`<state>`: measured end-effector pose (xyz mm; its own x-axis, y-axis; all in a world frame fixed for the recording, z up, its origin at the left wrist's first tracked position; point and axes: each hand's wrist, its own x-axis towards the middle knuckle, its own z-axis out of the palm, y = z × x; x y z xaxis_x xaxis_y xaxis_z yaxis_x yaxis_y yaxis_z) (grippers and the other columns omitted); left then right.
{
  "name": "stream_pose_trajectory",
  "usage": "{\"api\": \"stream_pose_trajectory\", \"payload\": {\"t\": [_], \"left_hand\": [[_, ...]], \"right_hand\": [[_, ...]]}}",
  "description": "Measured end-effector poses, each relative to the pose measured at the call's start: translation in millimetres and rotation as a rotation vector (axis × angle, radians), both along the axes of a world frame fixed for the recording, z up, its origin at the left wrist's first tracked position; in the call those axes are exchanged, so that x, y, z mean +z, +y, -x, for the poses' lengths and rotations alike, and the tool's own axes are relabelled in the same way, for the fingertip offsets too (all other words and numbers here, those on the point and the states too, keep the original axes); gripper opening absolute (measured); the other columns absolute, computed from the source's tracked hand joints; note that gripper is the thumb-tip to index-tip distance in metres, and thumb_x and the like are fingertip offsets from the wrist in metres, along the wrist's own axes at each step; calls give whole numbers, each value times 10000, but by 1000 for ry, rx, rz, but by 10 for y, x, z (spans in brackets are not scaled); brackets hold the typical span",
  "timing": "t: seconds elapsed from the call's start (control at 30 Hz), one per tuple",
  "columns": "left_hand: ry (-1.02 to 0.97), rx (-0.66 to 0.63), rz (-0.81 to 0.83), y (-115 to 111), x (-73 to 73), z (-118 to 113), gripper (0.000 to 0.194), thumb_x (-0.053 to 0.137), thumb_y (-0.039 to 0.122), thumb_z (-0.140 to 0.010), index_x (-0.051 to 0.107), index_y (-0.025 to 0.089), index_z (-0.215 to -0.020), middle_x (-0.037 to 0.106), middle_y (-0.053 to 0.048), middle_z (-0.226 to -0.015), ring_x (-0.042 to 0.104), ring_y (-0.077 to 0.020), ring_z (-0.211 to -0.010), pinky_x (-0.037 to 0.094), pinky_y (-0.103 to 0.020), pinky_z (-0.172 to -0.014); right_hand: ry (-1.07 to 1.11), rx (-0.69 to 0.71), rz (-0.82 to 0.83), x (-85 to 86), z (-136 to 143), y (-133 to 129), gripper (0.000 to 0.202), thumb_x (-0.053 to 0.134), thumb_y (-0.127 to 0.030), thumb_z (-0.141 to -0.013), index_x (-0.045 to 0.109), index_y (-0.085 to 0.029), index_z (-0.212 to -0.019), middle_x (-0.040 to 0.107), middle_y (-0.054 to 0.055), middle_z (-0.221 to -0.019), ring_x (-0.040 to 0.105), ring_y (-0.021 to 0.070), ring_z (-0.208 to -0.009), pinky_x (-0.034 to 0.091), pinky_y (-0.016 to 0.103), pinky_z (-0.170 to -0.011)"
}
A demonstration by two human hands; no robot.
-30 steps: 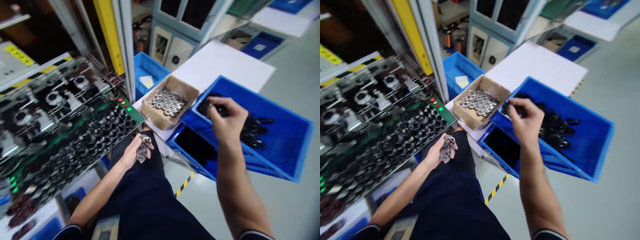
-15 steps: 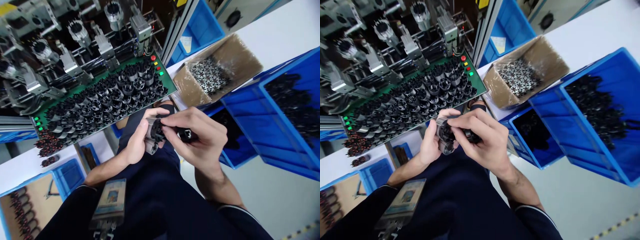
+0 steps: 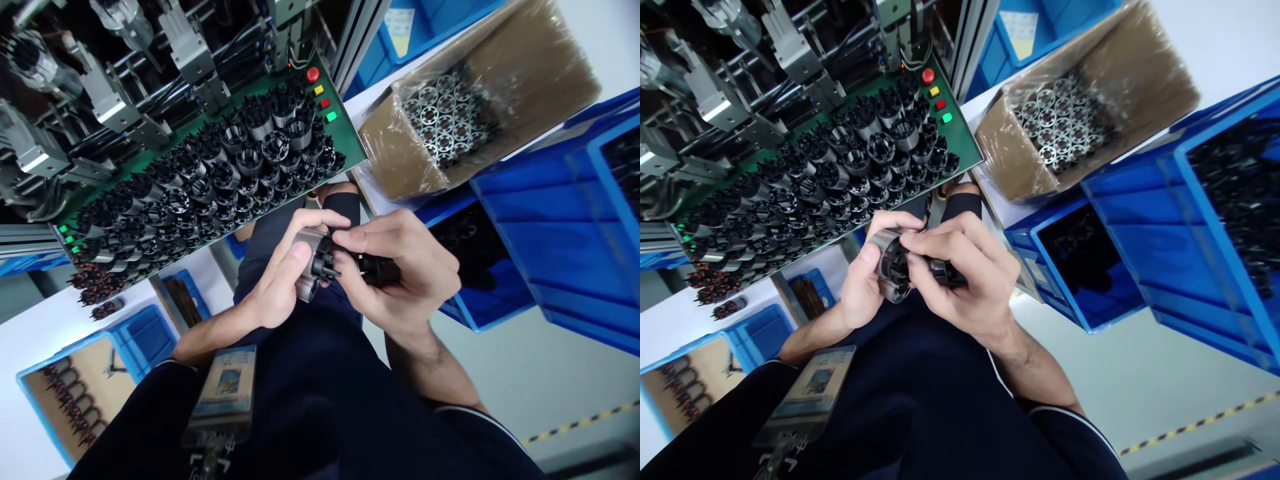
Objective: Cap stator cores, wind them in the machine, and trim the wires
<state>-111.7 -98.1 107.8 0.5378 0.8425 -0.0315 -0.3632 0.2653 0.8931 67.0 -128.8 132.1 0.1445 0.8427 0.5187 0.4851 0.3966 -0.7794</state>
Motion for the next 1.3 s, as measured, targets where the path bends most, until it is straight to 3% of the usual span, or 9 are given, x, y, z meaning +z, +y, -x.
{"api": "stream_pose_trajectory", "payload": {"t": [0.23,0.4,0.57,0.67,0.87,1.0,1.1,1.2,1.3], "left_hand": [[22,-46,25,31,-29,-145,453,468,565,-1266,722,275,-1502,663,-59,-1174,673,-157,-812,621,-299,-712],[72,-174,111,74,-110,-215,491,647,687,-1194,712,263,-1433,751,-78,-1172,745,-194,-845,649,-364,-828],[19,-95,400,55,-197,-340,487,735,680,-1116,684,265,-1366,721,-17,-943,657,-154,-632,541,-300,-591],[37,-36,448,21,-172,-404,460,750,684,-1111,681,276,-1312,700,-8,-939,640,-145,-647,539,-282,-574],[56,-28,450,48,-111,-438,513,694,728,-1137,672,261,-1347,724,-13,-951,681,-151,-670,571,-272,-591],[-12,-18,398,139,-78,-463,485,767,689,-1090,642,251,-1258,674,23,-848,548,-103,-565,473,-223,-527],[-51,-4,410,187,-38,-484,553,818,739,-1005,612,247,-1153,616,31,-784,501,-110,-546,430,-237,-514],[-71,17,425,201,-10,-500,545,804,743,-1006,627,258,-1179,607,28,-796,477,-120,-531,428,-271,-514],[-67,63,335,202,-19,-520,508,855,693,-985,642,282,-1195,650,2,-888,599,-166,-671,533,-309,-639]], "right_hand": [[8,-67,-42,-151,-77,-49,444,880,-31,-961,898,-334,-1286,846,49,-1029,796,232,-828,710,405,-668],[124,2,205,-91,-278,-69,249,862,-138,-1041,886,-341,-1184,817,-21,-893,741,194,-739,658,392,-667],[20,73,200,-131,-473,-150,476,1002,-274,-998,882,-388,-1444,902,40,-1326,867,239,-994,768,405,-829],[-46,52,156,-214,-429,-192,578,1003,-229,-986,858,-424,-1510,881,47,-1394,894,263,-1090,807,434,-914],[13,17,213,-265,-380,-197,236,978,-257,-1014,896,-362,-1209,893,44,-1284,898,275,-1138,788,457,-955],[233,13,265,-205,-509,-292,167,809,-334,-1114,719,-295,-979,824,60,-1091,852,290,-1041,735,469,-845],[440,151,385,-148,-549,-403,95,725,-368,-1150,677,-312,-1210,755,57,-1210,783,231,-872,672,402,-674],[428,250,513,-84,-507,-478,389,800,-289,-1112,604,-373,-1437,730,19,-1177,746,205,-844,636,365,-661],[334,228,516,-33,-442,-491,519,928,-238,-1029,615,-395,-1413,758,17,-1153,736,219,-862,608,356,-616]]}}
